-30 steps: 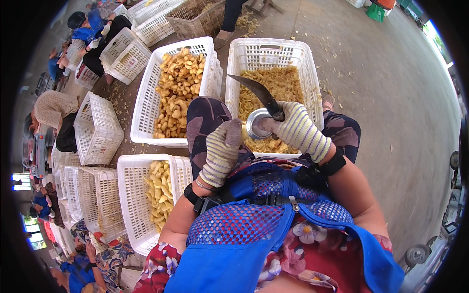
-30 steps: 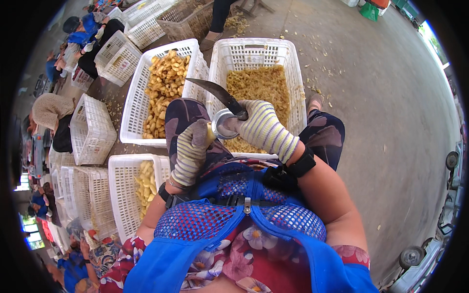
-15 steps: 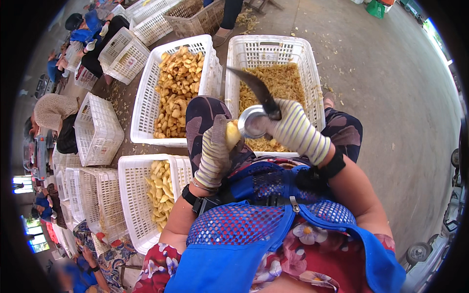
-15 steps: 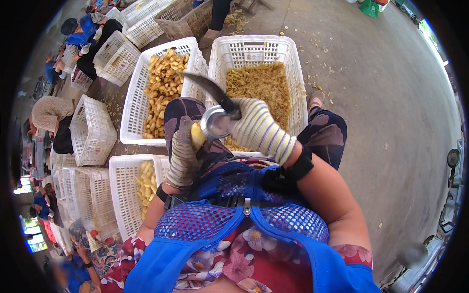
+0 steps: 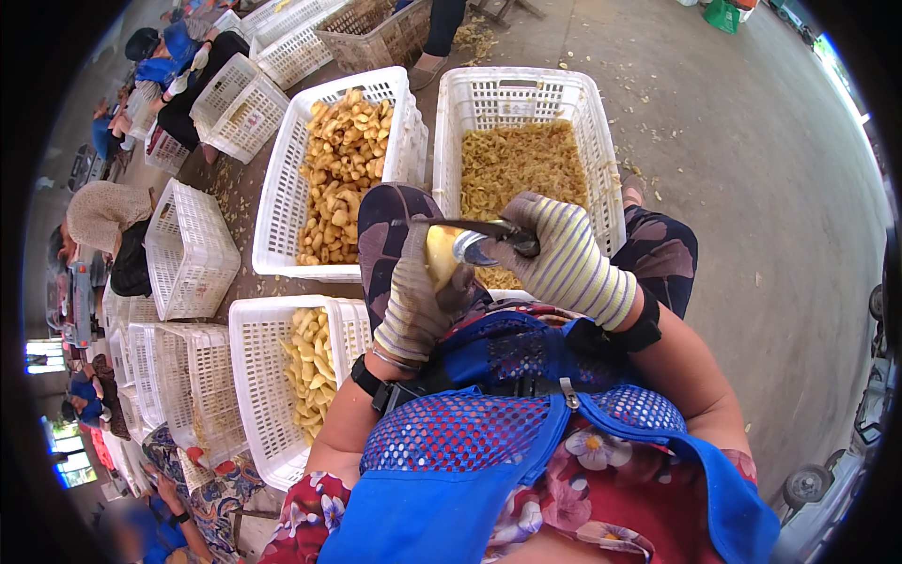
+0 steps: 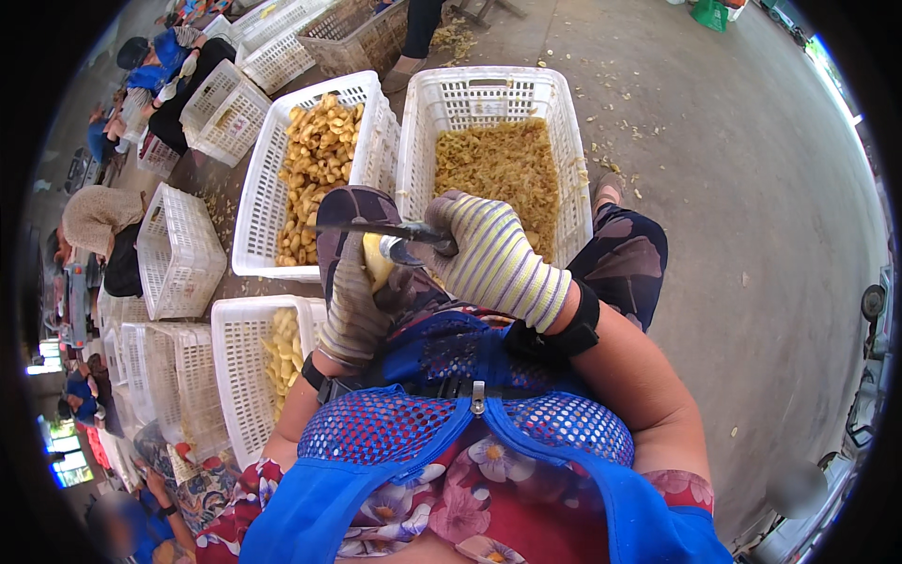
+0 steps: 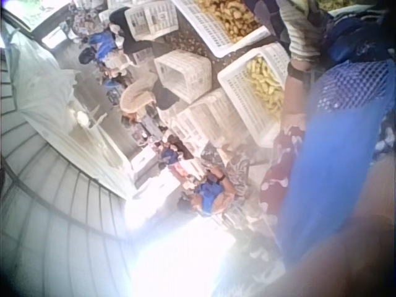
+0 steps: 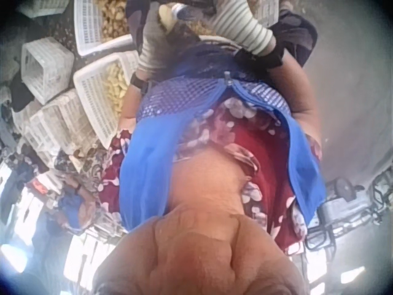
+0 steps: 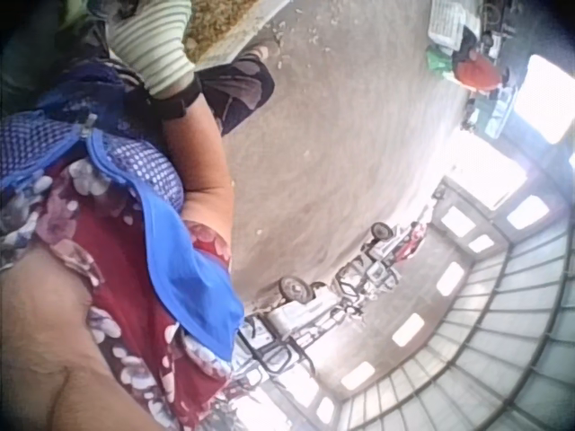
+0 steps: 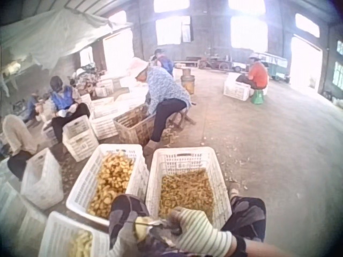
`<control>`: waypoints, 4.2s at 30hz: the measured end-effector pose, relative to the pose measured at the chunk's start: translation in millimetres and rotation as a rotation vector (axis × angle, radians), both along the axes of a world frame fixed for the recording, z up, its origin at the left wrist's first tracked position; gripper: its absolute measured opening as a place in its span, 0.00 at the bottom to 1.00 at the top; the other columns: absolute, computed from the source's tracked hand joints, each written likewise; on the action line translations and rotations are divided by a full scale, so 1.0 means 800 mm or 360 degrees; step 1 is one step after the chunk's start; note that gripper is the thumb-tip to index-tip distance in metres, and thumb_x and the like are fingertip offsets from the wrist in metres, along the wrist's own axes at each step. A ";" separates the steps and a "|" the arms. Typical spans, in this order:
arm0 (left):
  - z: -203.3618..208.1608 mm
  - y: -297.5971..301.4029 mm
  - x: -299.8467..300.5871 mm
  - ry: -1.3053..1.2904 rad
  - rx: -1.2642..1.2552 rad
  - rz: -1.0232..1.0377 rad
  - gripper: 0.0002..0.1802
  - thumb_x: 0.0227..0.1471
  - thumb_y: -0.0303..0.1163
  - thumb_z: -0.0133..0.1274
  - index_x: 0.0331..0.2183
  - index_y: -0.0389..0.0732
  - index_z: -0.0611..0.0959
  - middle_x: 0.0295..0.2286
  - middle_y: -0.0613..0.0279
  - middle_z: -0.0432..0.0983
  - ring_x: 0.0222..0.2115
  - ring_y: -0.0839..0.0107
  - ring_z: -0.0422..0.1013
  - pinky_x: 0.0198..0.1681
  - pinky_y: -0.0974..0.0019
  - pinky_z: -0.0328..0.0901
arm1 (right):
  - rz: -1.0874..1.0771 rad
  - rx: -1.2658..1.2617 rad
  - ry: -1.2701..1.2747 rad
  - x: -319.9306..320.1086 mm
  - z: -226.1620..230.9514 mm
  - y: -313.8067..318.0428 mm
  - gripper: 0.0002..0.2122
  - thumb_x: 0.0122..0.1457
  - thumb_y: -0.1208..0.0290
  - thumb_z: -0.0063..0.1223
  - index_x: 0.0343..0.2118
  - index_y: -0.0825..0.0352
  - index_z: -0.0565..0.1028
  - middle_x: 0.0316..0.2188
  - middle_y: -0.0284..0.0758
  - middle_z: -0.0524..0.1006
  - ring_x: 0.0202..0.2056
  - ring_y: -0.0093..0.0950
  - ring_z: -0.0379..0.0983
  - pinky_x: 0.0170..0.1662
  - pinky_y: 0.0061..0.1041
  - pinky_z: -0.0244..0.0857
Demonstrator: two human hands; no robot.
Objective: The person peels pieces of ginger using a hand-held blade while sitting among several baskets of produce.
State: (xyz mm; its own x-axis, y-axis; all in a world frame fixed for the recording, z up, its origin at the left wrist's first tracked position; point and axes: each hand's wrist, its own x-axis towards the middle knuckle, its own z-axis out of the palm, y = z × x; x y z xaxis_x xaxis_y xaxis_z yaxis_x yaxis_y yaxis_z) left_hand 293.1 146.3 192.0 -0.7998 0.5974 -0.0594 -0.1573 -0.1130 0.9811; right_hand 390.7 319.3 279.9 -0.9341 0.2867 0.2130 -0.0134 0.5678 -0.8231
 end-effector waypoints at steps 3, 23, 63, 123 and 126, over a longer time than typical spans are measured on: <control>0.044 0.013 0.012 -0.0828 0.0036 -0.0038 0.22 0.59 0.58 0.50 0.36 0.50 0.80 0.26 0.72 0.75 0.22 0.80 0.71 0.23 0.80 0.66 | 0.0086 0.0142 -0.0092 0.002 0.003 -0.002 0.12 0.51 0.64 0.65 0.28 0.69 0.77 0.21 0.44 0.75 0.25 0.46 0.75 0.27 0.37 0.67; 0.021 0.013 0.014 -0.1050 -0.0009 -0.0240 0.27 0.60 0.59 0.49 0.38 0.42 0.79 0.27 0.71 0.73 0.25 0.80 0.68 0.28 0.78 0.64 | -0.0256 -0.1520 -0.0483 -0.003 -0.018 0.023 0.12 0.53 0.64 0.66 0.32 0.68 0.79 0.21 0.30 0.78 0.16 0.18 0.68 0.17 0.21 0.58; 0.048 0.016 -0.013 0.1122 -0.0616 0.0123 0.17 0.45 0.34 0.65 0.37 0.40 0.81 0.28 0.52 0.80 0.30 0.53 0.78 0.34 0.59 0.72 | -0.0009 0.1122 -0.0109 0.003 -0.017 0.013 0.08 0.49 0.68 0.56 0.32 0.63 0.75 0.31 0.40 0.74 0.32 0.39 0.75 0.34 0.40 0.68; 0.069 0.020 0.010 -0.0058 0.0048 -0.0145 0.14 0.47 0.28 0.66 0.36 0.40 0.79 0.28 0.71 0.77 0.27 0.83 0.70 0.30 0.75 0.67 | -0.0086 0.1113 -0.0068 0.012 -0.014 0.009 0.09 0.49 0.68 0.55 0.34 0.62 0.73 0.32 0.39 0.74 0.32 0.39 0.75 0.32 0.40 0.67; 0.085 0.024 0.011 -0.0009 -0.0125 -0.0237 0.12 0.48 0.29 0.65 0.34 0.40 0.79 0.26 0.71 0.76 0.26 0.82 0.70 0.29 0.74 0.66 | -0.0105 0.1156 -0.0029 0.012 -0.017 0.009 0.09 0.51 0.68 0.53 0.34 0.62 0.73 0.31 0.38 0.74 0.31 0.37 0.75 0.31 0.40 0.66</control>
